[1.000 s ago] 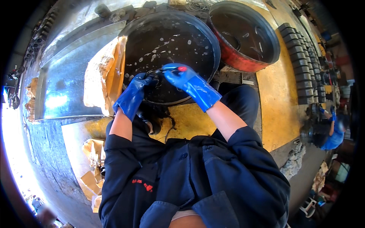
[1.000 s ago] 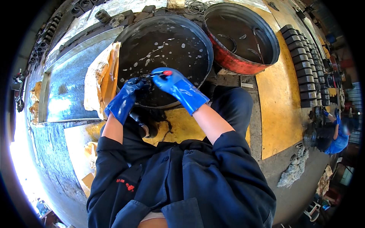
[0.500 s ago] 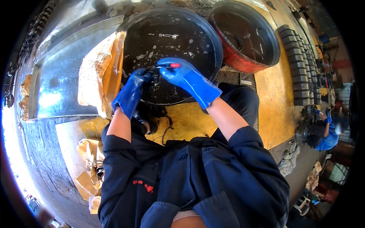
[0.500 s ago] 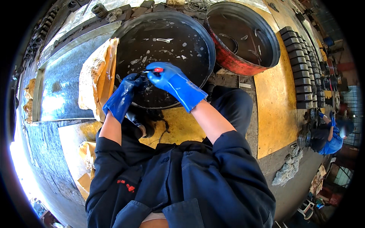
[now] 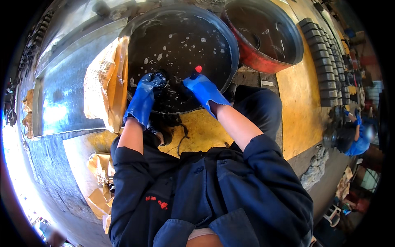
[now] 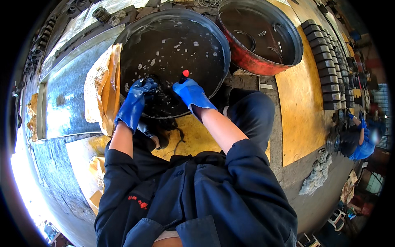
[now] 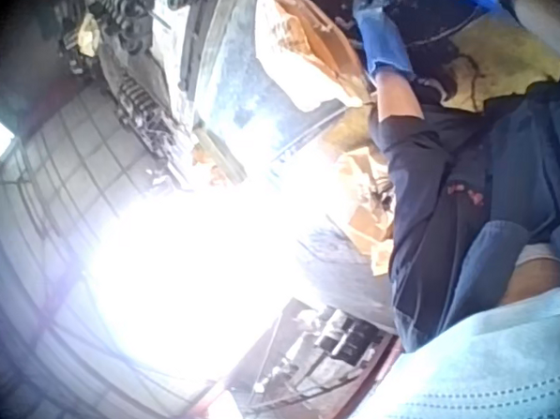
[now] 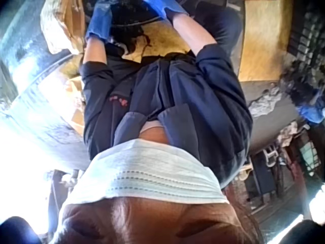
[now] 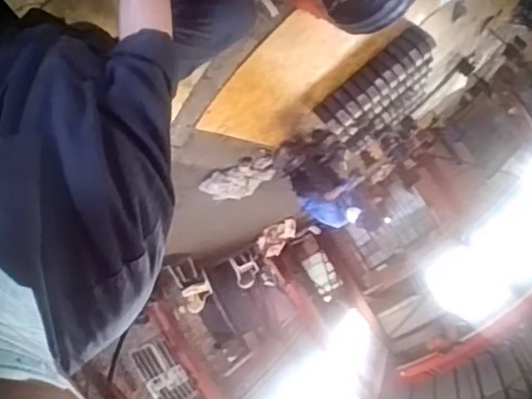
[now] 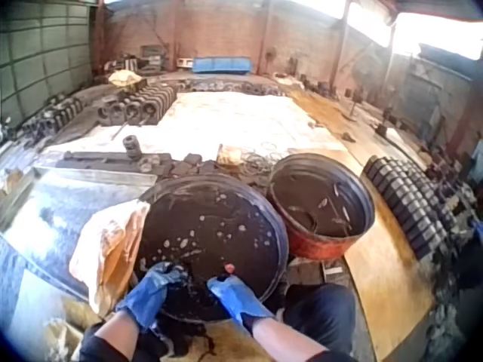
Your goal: The person cleans metal rings in a basin of liquid, using a brush to scrub the surfaces and a cloth to wipe them.
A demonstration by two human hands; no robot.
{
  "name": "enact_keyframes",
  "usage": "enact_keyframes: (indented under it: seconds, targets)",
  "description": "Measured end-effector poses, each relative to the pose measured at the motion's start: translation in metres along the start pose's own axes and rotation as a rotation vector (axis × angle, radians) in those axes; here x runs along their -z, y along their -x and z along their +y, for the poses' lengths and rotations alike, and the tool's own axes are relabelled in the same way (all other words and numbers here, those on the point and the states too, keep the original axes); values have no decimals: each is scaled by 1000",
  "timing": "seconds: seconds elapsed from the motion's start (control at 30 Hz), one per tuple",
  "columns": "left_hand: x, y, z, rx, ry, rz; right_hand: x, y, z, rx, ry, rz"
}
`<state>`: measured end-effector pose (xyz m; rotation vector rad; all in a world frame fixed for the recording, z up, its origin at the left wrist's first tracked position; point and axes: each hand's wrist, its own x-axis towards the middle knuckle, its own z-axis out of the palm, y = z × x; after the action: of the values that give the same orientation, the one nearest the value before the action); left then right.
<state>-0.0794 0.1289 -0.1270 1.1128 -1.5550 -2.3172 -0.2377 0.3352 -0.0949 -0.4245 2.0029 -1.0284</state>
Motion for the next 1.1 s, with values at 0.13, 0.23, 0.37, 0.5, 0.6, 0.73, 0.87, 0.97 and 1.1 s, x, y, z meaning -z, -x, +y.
enact_keyframes:
  seconds: [0.13,0.23,0.37,0.5,0.6,0.73,0.87,0.97,1.1]
  targets:
    - [4,-2,2,88,-31,51,-3,-2,-15,60,71,108]
    - [19,-11,-14,71,71,-13,-13,-15,-40,58,-319,0]
    - [8,-16,-7,167,155,-2,-29,-17,-67,111,-379,-33]
    - [-18,13,26,312,397,97,-26,-2,-68,190,-132,-91]
    - [-25,27,37,270,329,162,-24,13,-68,296,81,-191]
    - [-7,11,17,177,297,170,-12,40,-86,317,337,-241]
    - [-2,13,13,44,151,79,-14,24,-57,346,420,-167]
    - [10,-4,2,82,370,60,-9,19,-53,337,507,-65]
    - [1,-3,9,116,365,123,1,21,-46,434,411,67]
